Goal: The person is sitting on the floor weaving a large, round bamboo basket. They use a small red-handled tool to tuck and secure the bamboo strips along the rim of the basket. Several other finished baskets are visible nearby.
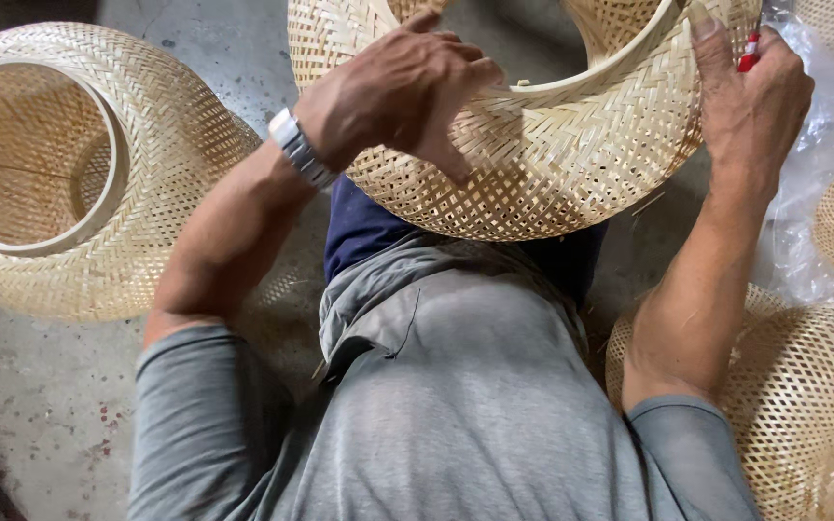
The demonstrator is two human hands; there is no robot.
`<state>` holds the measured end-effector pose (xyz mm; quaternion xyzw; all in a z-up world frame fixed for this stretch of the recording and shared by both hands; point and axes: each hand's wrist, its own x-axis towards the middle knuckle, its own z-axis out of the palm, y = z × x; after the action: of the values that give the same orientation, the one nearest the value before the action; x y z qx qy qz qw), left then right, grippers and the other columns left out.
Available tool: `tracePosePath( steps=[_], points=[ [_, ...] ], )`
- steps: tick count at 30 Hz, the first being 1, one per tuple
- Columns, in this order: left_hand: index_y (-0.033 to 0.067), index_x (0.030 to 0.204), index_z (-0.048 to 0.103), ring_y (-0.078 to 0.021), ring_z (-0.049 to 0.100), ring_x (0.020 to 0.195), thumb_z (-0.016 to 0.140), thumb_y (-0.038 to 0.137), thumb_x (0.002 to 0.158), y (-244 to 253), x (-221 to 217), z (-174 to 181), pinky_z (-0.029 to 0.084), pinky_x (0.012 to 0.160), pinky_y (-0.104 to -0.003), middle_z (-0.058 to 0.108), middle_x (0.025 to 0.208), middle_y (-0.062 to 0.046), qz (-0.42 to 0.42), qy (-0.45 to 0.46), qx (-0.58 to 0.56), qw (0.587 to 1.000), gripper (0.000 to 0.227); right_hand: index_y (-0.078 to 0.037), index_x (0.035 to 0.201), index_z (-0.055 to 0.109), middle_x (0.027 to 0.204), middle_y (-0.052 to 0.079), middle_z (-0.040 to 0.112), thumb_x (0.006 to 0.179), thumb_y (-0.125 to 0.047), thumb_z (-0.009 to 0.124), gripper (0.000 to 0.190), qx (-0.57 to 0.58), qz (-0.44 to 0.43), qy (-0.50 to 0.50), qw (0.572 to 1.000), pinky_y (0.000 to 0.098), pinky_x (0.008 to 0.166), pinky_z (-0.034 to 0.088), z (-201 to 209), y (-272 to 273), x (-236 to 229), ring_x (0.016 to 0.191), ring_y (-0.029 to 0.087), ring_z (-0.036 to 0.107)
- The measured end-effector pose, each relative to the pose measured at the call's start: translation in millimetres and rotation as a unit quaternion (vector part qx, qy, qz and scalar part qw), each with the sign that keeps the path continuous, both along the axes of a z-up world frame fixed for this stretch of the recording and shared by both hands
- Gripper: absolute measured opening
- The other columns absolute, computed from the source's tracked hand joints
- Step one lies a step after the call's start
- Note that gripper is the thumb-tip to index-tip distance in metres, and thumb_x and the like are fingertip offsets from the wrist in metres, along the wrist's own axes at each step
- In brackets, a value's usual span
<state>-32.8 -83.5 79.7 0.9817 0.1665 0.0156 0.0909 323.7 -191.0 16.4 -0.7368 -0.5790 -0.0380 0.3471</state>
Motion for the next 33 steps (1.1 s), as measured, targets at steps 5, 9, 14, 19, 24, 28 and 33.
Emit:
tracePosePath(
  steps=[5, 9, 14, 19, 24, 28, 33],
  points=[
    [-0.004, 0.118, 0.062, -0.03, 0.069, 0.079, 0.094, 0.062, 0.062, 21, 15, -1, 0.056, 0.075, -0.039, 0.07, 0.084, -0.015, 0.043, 0.043, -0.073, 0.995, 0.093, -0.004, 0.101, 0.066, 0.074, 0.007, 0.059, 0.105, -0.081, 0.043, 0.08, -0.045, -0.042, 0.063, 0.996, 0.0457, 0.074, 0.051, -10, 9, 11, 0.07, 0.026, 0.062],
    [-0.0057, 0.124, 0.061, -0.0309, 0.07, 0.082, 0.092, 0.066, 0.066, 42, 20, -25, 0.057, 0.076, -0.04, 0.07, 0.09, -0.017, -0.004, -0.089, -0.073, 0.993, 0.097, -0.013, 0.105, 0.066, 0.083, 0.003, 0.053, 0.108, -0.077, 0.028, 0.075, -0.008, -0.072, 0.115, 0.991, 0.0414, 0.076, 0.046, -19, 3, 20, 0.076, 0.018, 0.054],
    [-0.0065, 0.126, 0.057, -0.0277, 0.068, 0.07, 0.086, 0.075, 0.069, 58, 37, -52, 0.056, 0.065, -0.04, 0.066, 0.077, -0.015, 0.033, -0.18, -0.035, 0.982, 0.103, -0.004, 0.101, 0.063, 0.084, 0.005, 0.057, 0.11, -0.076, 0.037, 0.077, -0.082, -0.048, 0.148, 0.984, 0.0343, 0.077, 0.044, -21, -21, 10, 0.079, 0.012, 0.053],
    [0.0031, 0.124, 0.052, -0.0136, 0.063, 0.065, 0.077, 0.077, 0.081, 73, 58, -101, 0.055, 0.059, -0.03, 0.063, 0.079, -0.001, 0.081, -0.369, -0.02, 0.926, 0.089, -0.012, 0.165, 0.033, 0.103, 0.013, 0.061, 0.089, -0.074, 0.058, 0.101, -0.178, -0.049, 0.364, 0.913, 0.0218, 0.043, 0.038, -37, -25, -28, 0.055, 0.007, 0.049],
    [0.0042, 0.108, 0.053, -0.0142, 0.051, 0.055, 0.077, 0.071, 0.081, 59, 83, -129, 0.046, 0.049, -0.03, 0.055, 0.068, -0.003, 0.226, -0.412, -0.006, 0.883, 0.076, -0.003, 0.166, 0.027, 0.153, 0.014, 0.054, 0.096, -0.055, 0.081, 0.103, -0.022, 0.167, 0.362, 0.917, 0.0335, 0.11, 0.048, -44, -3, -42, 0.129, 0.021, 0.055],
    [0.0085, 0.111, 0.067, -0.0143, 0.051, 0.055, 0.056, 0.042, 0.105, 38, 79, -116, 0.042, 0.048, -0.03, 0.058, 0.068, -0.003, 0.315, -0.385, -0.316, 0.808, 0.036, -0.001, 0.169, 0.024, 0.163, 0.018, 0.051, 0.088, -0.06, 0.082, 0.116, -0.038, 0.155, 0.328, 0.931, 0.0429, 0.124, 0.045, -20, 5, -40, 0.15, 0.03, 0.052],
    [0.0024, 0.112, 0.065, -0.0138, 0.067, 0.074, 0.067, 0.027, 0.1, 37, 73, -114, 0.06, 0.064, -0.027, 0.072, 0.089, -0.008, 0.178, -0.488, -0.572, 0.636, 0.027, -0.001, 0.165, 0.028, 0.157, 0.021, 0.055, 0.078, -0.067, 0.081, 0.122, -0.089, 0.121, 0.361, 0.92, 0.0448, 0.119, 0.049, -14, 2, -31, 0.145, 0.031, 0.055]
  ],
)
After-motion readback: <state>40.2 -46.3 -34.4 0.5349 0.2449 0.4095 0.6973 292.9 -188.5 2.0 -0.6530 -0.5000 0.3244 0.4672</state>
